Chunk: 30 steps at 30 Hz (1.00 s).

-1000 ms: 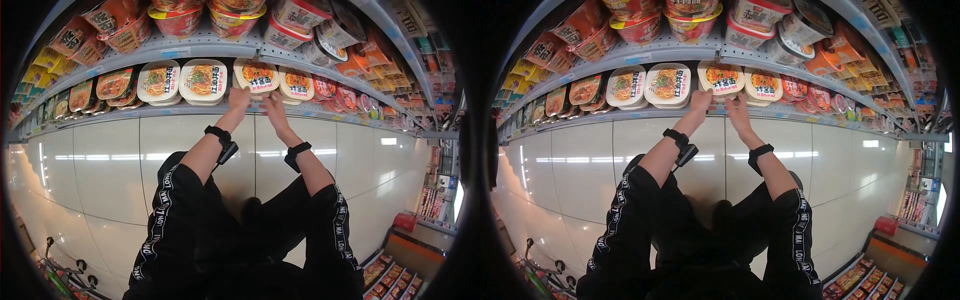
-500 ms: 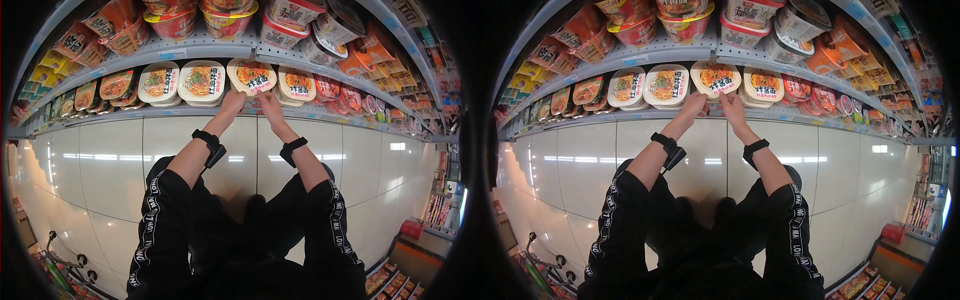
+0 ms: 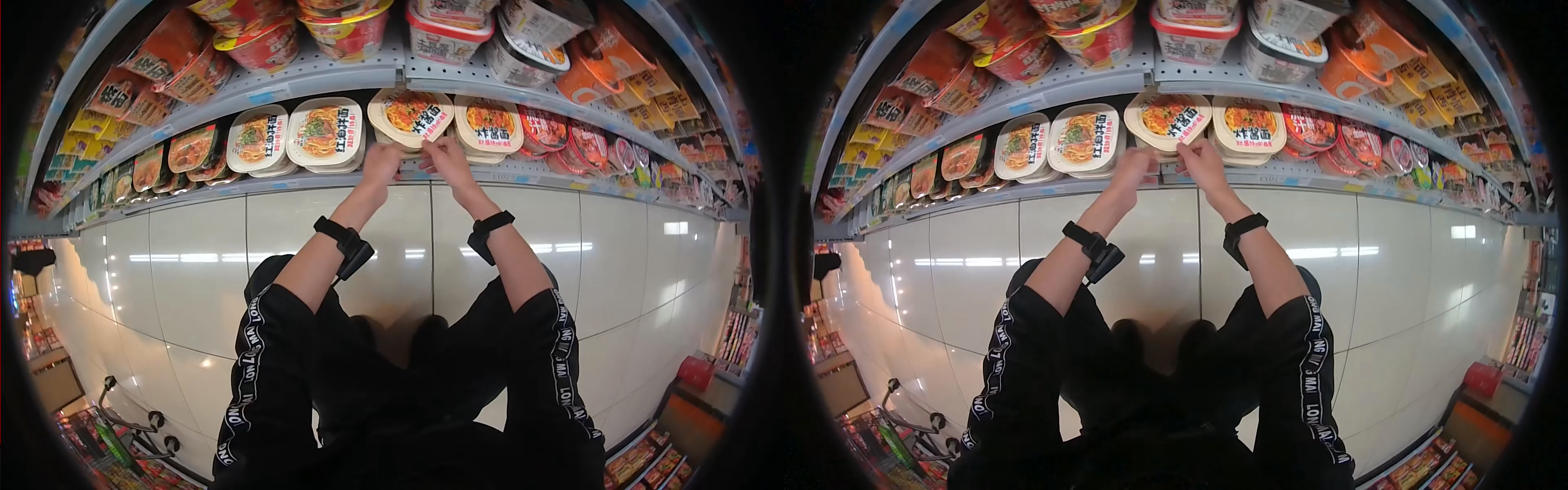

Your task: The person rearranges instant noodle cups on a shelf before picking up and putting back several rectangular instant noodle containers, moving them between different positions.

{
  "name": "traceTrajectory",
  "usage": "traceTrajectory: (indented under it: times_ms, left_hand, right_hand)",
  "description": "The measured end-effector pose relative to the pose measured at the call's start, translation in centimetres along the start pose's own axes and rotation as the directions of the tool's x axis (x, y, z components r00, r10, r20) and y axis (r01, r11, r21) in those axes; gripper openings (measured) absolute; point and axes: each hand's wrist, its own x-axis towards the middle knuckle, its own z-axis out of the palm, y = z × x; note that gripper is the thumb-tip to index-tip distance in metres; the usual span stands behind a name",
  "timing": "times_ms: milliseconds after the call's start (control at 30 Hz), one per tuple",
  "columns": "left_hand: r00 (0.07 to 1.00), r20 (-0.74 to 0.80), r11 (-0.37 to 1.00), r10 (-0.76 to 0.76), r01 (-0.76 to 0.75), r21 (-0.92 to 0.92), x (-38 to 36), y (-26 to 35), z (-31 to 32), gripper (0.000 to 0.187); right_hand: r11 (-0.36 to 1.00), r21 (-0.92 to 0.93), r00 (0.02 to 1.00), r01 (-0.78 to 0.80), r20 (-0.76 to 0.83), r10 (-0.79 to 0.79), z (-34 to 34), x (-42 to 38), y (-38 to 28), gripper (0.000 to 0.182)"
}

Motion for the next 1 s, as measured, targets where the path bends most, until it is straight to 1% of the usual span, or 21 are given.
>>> traceTrajectory:
  times_ms: [33, 67, 133, 167, 233, 267, 333, 367, 433, 500, 567, 633, 667, 700, 733, 767, 833, 867, 900, 967, 1000]
  left_hand:
    - [1.000, 0.008, 1.000, -0.008, 0.008, 0.013, 0.1, -0.3, 0.0, 0.026]
    - [0.998, -0.053, 0.999, 0.020, -0.022, -0.029, 0.2, -0.4, -0.1, 0.029]
    - [0.980, -0.184, 0.989, 0.077, -0.098, -0.109, 0.5, -0.6, -0.4, 0.043]
    - [0.981, -0.181, 0.990, 0.076, -0.096, -0.102, 0.5, -0.7, -0.4, 0.043]
    - [0.990, -0.125, 0.988, 0.060, -0.076, -0.132, 0.3, -1.0, -0.3, 0.059]
    - [0.991, -0.125, 0.989, 0.058, -0.074, -0.132, -0.3, -0.6, -0.2, 0.059]
    - [0.995, -0.085, 0.988, 0.049, -0.061, -0.140, -1.4, 0.2, 0.1, 0.071]
    - [0.995, -0.087, 0.988, 0.046, -0.059, -0.144, -1.1, -0.1, 0.1, 0.071]
    - [0.972, -0.131, 0.965, 0.193, -0.212, -0.153, -0.4, -0.8, 0.1, 0.075]
    - [0.974, -0.119, 0.965, 0.191, -0.209, -0.161, -0.6, -0.5, 0.0, 0.076]
    - [0.976, -0.105, 0.964, 0.188, -0.204, -0.170, -0.7, -0.2, -0.2, 0.076]
    - [0.949, 0.039, 0.946, 0.314, -0.309, -0.101, -0.2, 0.1, -0.7, 0.077]
    - [0.949, 0.038, 0.946, 0.313, -0.308, -0.102, 0.1, -0.1, -0.6, 0.077]
    - [0.942, -0.006, 0.936, 0.334, -0.333, -0.118, 0.3, -0.3, -0.5, 0.075]
    - [0.933, -0.051, 0.924, 0.355, -0.359, -0.132, 0.6, -0.5, -0.3, 0.073]
    - [0.934, -0.050, 0.925, 0.354, -0.358, -0.131, 0.3, -0.1, 0.0, 0.073]
    - [0.949, -0.048, 0.916, 0.312, -0.313, -0.251, -0.2, 0.6, 0.3, 0.069]
    - [0.950, -0.051, 0.915, 0.308, -0.311, -0.256, -0.8, 1.1, 0.5, 0.069]
    - [0.953, -0.058, 0.918, 0.296, -0.301, -0.260, -1.4, 1.6, 0.6, 0.069]
    - [0.957, -0.067, 0.917, 0.284, -0.291, -0.272, -1.4, 1.4, 0.7, 0.070]
    - [0.939, -0.087, 0.913, 0.333, -0.345, -0.220, -0.9, 0.4, 0.8, 0.070]
  right_hand:
    - [0.998, -0.040, 0.999, -0.039, 0.022, 0.040, -0.3, -0.2, -0.5, 0.027]
    - [0.999, -0.029, 0.999, -0.045, 0.014, 0.046, -0.5, -0.4, -0.7, 0.027]
    - [0.998, -0.029, 0.998, -0.053, 0.025, 0.053, -0.7, -0.4, -1.2, 0.026]
    - [0.998, -0.036, 0.998, -0.051, 0.031, 0.052, -0.8, -0.5, -1.4, 0.025]
    - [0.999, -0.010, 0.999, -0.046, 0.009, 0.046, -0.9, -0.4, -1.4, 0.025]
    - [0.999, 0.009, 0.999, -0.037, -0.010, 0.037, -0.9, -0.2, -1.4, 0.024]
    - [1.000, -0.004, 1.000, -0.027, -0.015, 0.027, -1.1, 0.3, -0.8, 0.023]
    - [1.000, -0.020, 1.000, -0.013, -0.017, 0.013, -1.0, 0.4, -0.9, 0.023]
    - [0.999, -0.044, 1.000, -0.001, -0.029, -0.001, -0.9, 0.1, -0.7, 0.022]
    - [0.998, -0.067, 0.999, 0.010, -0.043, -0.013, -0.8, 0.1, -0.5, 0.022]
    - [0.993, -0.060, 0.992, 0.106, -0.061, -0.109, -0.9, 0.2, 0.1, 0.022]
    - [0.991, -0.064, 0.991, 0.118, -0.061, -0.122, -1.1, 0.3, 0.3, 0.022]
    - [0.989, -0.065, 0.989, 0.133, -0.059, -0.137, -1.0, 0.3, 0.4, 0.022]
    - [0.989, -0.066, 0.989, 0.133, -0.059, -0.136, -1.0, 0.3, 0.5, 0.022]
    - [0.982, -0.091, 0.983, 0.163, -0.074, -0.170, -0.9, 0.4, 0.7, 0.023]
    - [0.974, -0.116, 0.975, 0.192, -0.089, -0.203, -0.8, 0.3, 0.8, 0.023]
    - [0.966, -0.147, 0.965, 0.214, -0.121, -0.232, -0.5, 0.3, 1.2, 0.024]
    - [0.954, -0.182, 0.952, 0.238, -0.151, -0.266, -0.5, 0.2, 1.3, 0.025]
    - [0.954, -0.189, 0.953, 0.235, -0.147, -0.264, -0.5, 0.2, 1.3, 0.025]
    - [0.925, -0.273, 0.935, 0.265, -0.163, -0.316, -0.7, 0.0, 1.0, 0.025]
    - [0.924, -0.279, 0.935, 0.262, -0.162, -0.314, -0.7, -0.2, 0.9, 0.025]
